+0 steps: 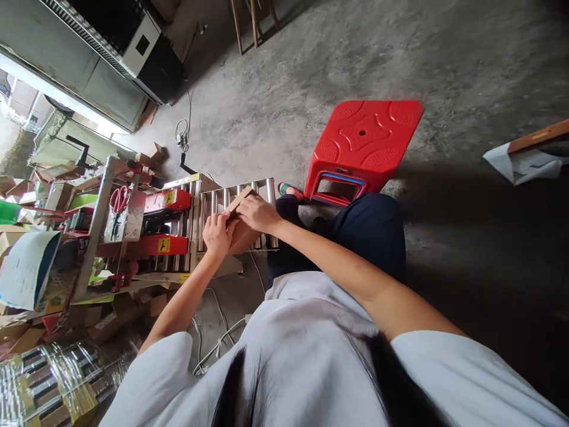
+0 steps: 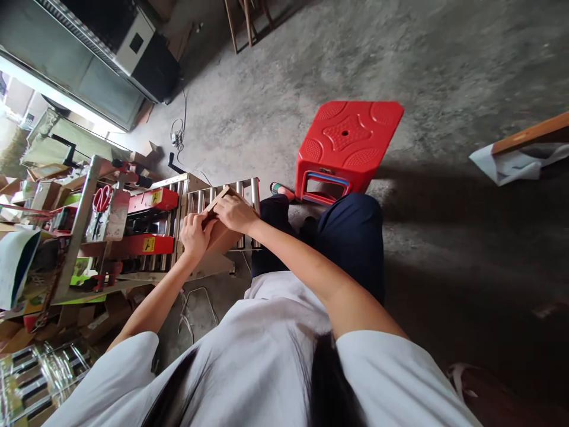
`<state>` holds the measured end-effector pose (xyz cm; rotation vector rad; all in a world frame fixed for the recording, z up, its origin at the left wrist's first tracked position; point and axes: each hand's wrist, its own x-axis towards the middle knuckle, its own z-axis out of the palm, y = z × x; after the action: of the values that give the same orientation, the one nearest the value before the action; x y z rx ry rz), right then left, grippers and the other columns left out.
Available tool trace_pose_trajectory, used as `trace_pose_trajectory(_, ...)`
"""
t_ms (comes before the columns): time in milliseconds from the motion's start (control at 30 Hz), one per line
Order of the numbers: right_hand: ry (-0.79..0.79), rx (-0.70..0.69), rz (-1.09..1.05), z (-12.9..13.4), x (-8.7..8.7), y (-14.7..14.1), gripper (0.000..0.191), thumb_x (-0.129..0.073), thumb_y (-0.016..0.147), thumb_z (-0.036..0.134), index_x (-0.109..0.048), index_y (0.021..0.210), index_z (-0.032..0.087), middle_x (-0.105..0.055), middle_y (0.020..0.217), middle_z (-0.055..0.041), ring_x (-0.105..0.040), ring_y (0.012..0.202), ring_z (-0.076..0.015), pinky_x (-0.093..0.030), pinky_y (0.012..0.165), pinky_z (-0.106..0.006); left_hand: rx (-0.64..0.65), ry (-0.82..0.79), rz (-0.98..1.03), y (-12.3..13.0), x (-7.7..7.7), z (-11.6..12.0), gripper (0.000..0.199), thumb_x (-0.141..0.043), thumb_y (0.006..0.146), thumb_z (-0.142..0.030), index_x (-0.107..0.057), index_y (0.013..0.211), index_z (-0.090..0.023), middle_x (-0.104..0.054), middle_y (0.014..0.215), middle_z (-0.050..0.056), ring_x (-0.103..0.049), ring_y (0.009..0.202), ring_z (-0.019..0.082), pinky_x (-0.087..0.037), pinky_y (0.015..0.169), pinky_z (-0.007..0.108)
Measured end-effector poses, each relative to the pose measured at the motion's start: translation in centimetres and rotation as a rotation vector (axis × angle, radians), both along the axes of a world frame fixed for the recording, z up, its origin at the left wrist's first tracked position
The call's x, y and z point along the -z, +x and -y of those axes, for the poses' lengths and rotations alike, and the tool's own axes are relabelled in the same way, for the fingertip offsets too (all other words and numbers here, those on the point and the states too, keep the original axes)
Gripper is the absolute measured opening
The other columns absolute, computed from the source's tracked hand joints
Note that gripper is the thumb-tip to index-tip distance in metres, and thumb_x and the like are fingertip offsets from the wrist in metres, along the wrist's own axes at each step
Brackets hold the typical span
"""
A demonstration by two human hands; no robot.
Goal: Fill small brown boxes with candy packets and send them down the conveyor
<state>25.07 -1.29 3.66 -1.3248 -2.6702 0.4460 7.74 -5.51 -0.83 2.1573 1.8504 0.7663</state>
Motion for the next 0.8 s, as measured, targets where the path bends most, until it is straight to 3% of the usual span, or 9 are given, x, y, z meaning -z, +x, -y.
trace_pose_trajectory(133,0.079,0.142,-0.112,1.7,0.5,2.1,0.04,-0.045,0.102,0.027,-0.055,0.138,0.017,-0.055,0.142,-0.015,-0.043,0.135,-0.0282,-0.024,0.119,-0.055,0.116,-0.089,0.027,-0.5,-0.3,0.4,0.048,-0.04,0.099,-0.055,-0.074,0.1,-0.021,-0.071,0.107,0.013,-0.063,0.099,0.027,-0.048,0.094,0.041)
trace_pose_trajectory(200,0.05,0.159,-0.097,1.9,0.1,2.6,0.05,-0.05,0.099,0.031,-0.047,0.147,0.016,-0.043,0.155,-0.0145,-0.032,0.146,-0.0308,-0.015,0.123,-0.059,0.157,-0.159,0.047,-0.4,-0.6,0.9,0.051,-0.041,0.098,-0.059,-0.073,0.112,-0.022,-0.069,0.12,0.013,-0.062,0.11,0.03,-0.047,0.101,0.045)
trace_pose_trajectory(267,-0.027,0.154,-0.088,1.8,-0.3,2.7,0.056,-0.054,0.097,0.032,-0.046,0.149,0.012,-0.036,0.16,-0.0147,-0.025,0.15,-0.0317,-0.017,0.124,-0.057,0.174,-0.211,0.068,0.6,-0.8,1.5,0.061,-0.047,0.092,-0.065,-0.065,0.129,-0.019,-0.062,0.136,0.016,-0.056,0.125,0.034,-0.043,0.108,0.05)
trace_pose_trajectory(367,-0.108,0.199,-0.13,1.4,-0.5,2.7,0.053,-0.048,0.097,0.025,-0.049,0.147,0.006,-0.036,0.16,-0.0154,-0.024,0.152,-0.0283,-0.022,0.127,-0.047,0.196,-0.246,0.058,4.1,-1.4,2.0,0.098,-0.064,0.078,-0.071,-0.044,0.147,-0.005,-0.04,0.155,0.026,-0.032,0.147,0.044,-0.029,0.12,0.059)
trace_pose_trajectory(433,-0.151,0.249,-0.191,1.4,-0.6,3.2,0.051,-0.04,0.097,0.019,-0.052,0.145,0.005,-0.04,0.158,-0.0144,-0.027,0.152,-0.0248,-0.022,0.128,-0.045,0.161,-0.261,0.032,7.3,-2.0,1.7,0.112,-0.071,0.073,-0.066,-0.032,0.151,0.004,-0.025,0.16,0.031,-0.014,0.152,0.048,-0.015,0.124,0.062)
trace_pose_trajectory(500,-0.218,0.302,-0.271,1.7,-0.9,4.1,0.053,-0.035,0.096,0.015,-0.052,0.146,0.008,-0.042,0.157,-0.0116,-0.031,0.151,-0.0214,-0.024,0.128,-0.043,0.115,-0.28,0.026,10.2,-2.6,1.1,0.108,-0.069,0.078,-0.056,-0.026,0.152,0.009,-0.017,0.162,0.032,-0.005,0.153,0.047,-0.005,0.126,0.061)
trace_pose_trajectory(600,-0.33,0.388,-0.431,3.0,-1.6,5.8,0.055,-0.038,0.094,0.018,-0.051,0.147,0.014,-0.041,0.158,-0.0075,-0.035,0.149,-0.0198,-0.026,0.128,-0.04,0.092,-0.312,0.077,12.8,-3.3,0.0,0.087,-0.055,0.089,-0.042,-0.024,0.154,0.007,-0.015,0.164,0.027,-0.005,0.156,0.039,-0.002,0.128,0.054)
trace_pose_trajectory(700,-0.451,0.466,-0.654,5.4,-2.0,7.0,0.053,-0.048,0.094,0.03,-0.055,0.145,0.017,-0.044,0.157,-0.0067,-0.041,0.145,-0.0219,-0.033,0.125,-0.04,0.097,-0.292,0.149,12.3,-2.7,-0.7,0.076,-0.047,0.092,-0.039,-0.028,0.154,0.001,-0.023,0.164,0.021,-0.012,0.156,0.033,-0.006,0.129,0.051)
trace_pose_trajectory(800,-0.659,0.561,-0.767,7.7,-1.4,8.4,0.054,-0.057,0.092,0.042,-0.059,0.141,0.02,-0.06,0.142,-0.0087,-0.057,0.132,-0.0241,-0.044,0.117,-0.044,0.122,-0.236,0.18,7.9,-0.6,-1.5,0.083,-0.056,0.086,-0.047,-0.032,0.154,-0.005,-0.025,0.164,0.018,-0.015,0.156,0.033,-0.009,0.129,0.052)
